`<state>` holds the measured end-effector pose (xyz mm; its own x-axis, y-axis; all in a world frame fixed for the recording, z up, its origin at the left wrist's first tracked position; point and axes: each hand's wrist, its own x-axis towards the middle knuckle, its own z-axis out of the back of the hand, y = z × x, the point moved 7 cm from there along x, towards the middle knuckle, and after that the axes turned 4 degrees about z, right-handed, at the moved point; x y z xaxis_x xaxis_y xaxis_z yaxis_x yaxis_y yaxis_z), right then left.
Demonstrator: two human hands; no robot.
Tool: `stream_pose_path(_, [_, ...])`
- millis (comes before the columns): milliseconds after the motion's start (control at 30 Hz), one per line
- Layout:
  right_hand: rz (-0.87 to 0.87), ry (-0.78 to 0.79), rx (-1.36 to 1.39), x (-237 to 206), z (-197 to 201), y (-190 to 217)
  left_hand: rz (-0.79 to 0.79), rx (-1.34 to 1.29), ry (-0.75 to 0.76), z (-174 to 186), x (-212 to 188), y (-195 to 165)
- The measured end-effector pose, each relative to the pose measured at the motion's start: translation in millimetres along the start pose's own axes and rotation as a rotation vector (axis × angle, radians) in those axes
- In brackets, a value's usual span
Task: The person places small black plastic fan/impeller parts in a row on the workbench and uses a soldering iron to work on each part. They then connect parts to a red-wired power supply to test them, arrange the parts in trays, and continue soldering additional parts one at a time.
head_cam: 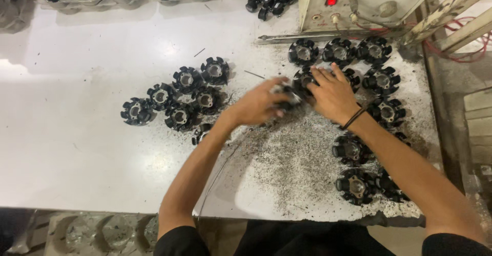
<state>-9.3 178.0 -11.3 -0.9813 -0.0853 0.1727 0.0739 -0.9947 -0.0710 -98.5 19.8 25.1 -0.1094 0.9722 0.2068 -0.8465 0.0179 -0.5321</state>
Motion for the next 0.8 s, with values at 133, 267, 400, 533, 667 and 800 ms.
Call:
stream_pose_path(133, [0.002, -0.041, 0.114, -17.9, 18.0, 16.1, -0.126, 0.143, -0.031, -33.6, -12.5, -40.7])
stream_pose_path(267, [0.086, 0.041, 0.236, -67.2, 39.6, 64.8, 0.392, 0.373, -0.321, 16.4, -35.0, 59.5])
stream_pose_path(400, [0.077, 0.019, 0.203, -81.0, 45.8, 78.6, 0.662, 0.687, -0.305, 49.2, -66.9, 131.6])
stream_pose_path(533, [0.049, 0.026, 0.168, -57.0, 31.9, 61.4, 0.777, 0.409, -0.168, 37.5, -67.5, 122.7])
stream_pose_path(667, [0.063, 0.010, 0.170, -48.4, 30.7, 55.4, 0.482, 0.137, -0.062, -2.1, -63.1, 18.2])
stream_pose_path(800, [0.049, 0.059, 0.096, -58.0, 40.9, 64.6, 0.261, 0.082, -0.096, -61.3, -70.9, -89.2])
